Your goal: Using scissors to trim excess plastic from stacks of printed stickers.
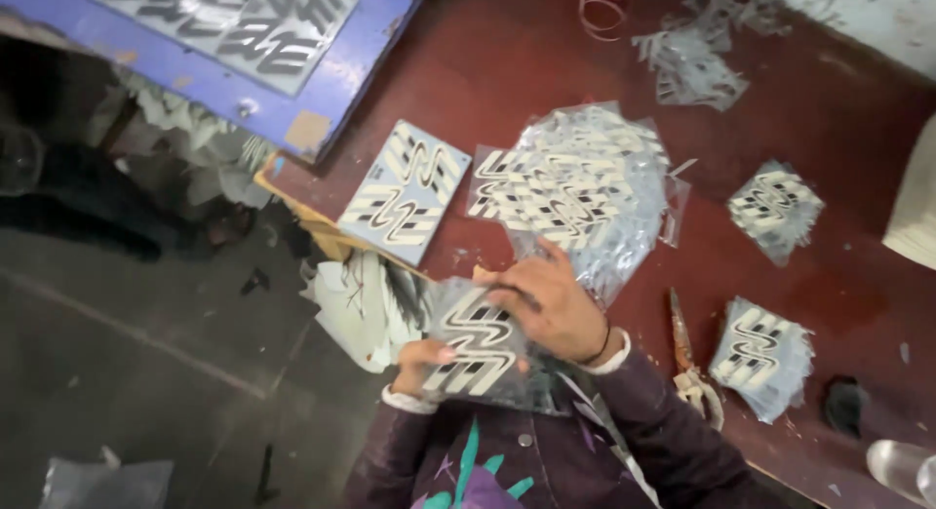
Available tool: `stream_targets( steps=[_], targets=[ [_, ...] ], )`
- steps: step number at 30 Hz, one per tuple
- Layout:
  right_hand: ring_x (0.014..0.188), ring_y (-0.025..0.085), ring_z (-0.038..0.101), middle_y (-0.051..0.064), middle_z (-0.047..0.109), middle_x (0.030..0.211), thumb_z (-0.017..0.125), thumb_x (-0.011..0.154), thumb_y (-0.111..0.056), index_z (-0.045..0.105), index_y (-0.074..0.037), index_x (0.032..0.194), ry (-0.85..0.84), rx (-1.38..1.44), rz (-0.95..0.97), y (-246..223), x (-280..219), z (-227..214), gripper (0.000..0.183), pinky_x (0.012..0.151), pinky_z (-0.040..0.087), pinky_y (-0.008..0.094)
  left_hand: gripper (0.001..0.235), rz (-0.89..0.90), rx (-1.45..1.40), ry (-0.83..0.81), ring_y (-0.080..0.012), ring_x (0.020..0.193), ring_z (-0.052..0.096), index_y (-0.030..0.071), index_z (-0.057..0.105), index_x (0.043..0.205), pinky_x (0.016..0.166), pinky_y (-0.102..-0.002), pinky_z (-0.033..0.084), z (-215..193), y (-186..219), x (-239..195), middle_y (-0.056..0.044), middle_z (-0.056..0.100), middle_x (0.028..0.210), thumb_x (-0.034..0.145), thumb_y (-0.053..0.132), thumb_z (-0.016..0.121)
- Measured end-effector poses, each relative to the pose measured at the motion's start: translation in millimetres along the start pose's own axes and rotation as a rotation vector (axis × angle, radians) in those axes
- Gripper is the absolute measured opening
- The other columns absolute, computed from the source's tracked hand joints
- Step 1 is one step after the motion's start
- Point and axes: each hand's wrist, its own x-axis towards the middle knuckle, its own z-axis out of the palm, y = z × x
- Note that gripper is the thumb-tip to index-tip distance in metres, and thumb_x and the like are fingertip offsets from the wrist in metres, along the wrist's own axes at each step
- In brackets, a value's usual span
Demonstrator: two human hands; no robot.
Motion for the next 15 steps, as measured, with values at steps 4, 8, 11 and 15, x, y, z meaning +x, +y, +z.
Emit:
stream_targets(
  steps=[4,8,11,15],
  targets=[
    [0.110,0.021,0.066,0.004,0.071,0.105,0.066,0.097,-0.020,0.072,-0.011,0.114,-0.055,0.006,-0.021,15,6,-3,0.020,0.122,0.019,0.055,0.092,-0.011,0.057,-0.400,-0.0392,0.110,0.068,-0.008,0.034,0.151,0.100,-0.043,0.054,91,34,-3,-0.021,0.062,0.130,0.070,0.021,0.067],
    [0.119,0.027,0.063,0.007,0.070,0.113,0.064,0.100,-0.021,0.069,-0.007,0.107,-0.073,0.283,-0.137,-2,-2,-17,0.016,0.119,0.018,0.055,0.101,-0.057,0.126,-0.321,-0.0283,0.117,0.066,-0.002,0.038,0.151,0.103,-0.038,0.053,63,21,-4,-0.012,0.064,0.132,0.056,0.016,0.068],
    [0.104,0.024,0.067,0.005,0.068,0.095,0.068,0.099,-0.026,0.068,-0.009,0.091,0.026,0.028,-0.123,7,-16,-21,0.019,0.120,0.022,0.056,0.076,-0.212,0.318,-0.079,-0.0281,0.098,0.066,-0.007,0.053,0.142,0.089,-0.038,0.052,53,25,8,-0.018,0.072,0.120,0.073,0.019,0.066],
    [0.093,0.024,0.065,0.006,0.063,0.085,0.073,0.096,-0.030,0.063,-0.008,0.081,0.169,-0.210,-0.017,3,-47,-34,0.029,0.121,0.029,0.056,0.033,-0.167,1.224,-0.062,-0.0157,0.099,0.068,-0.003,0.074,0.121,0.090,-0.031,0.052,85,48,20,-0.010,0.079,0.110,0.096,0.015,0.064]
  ],
)
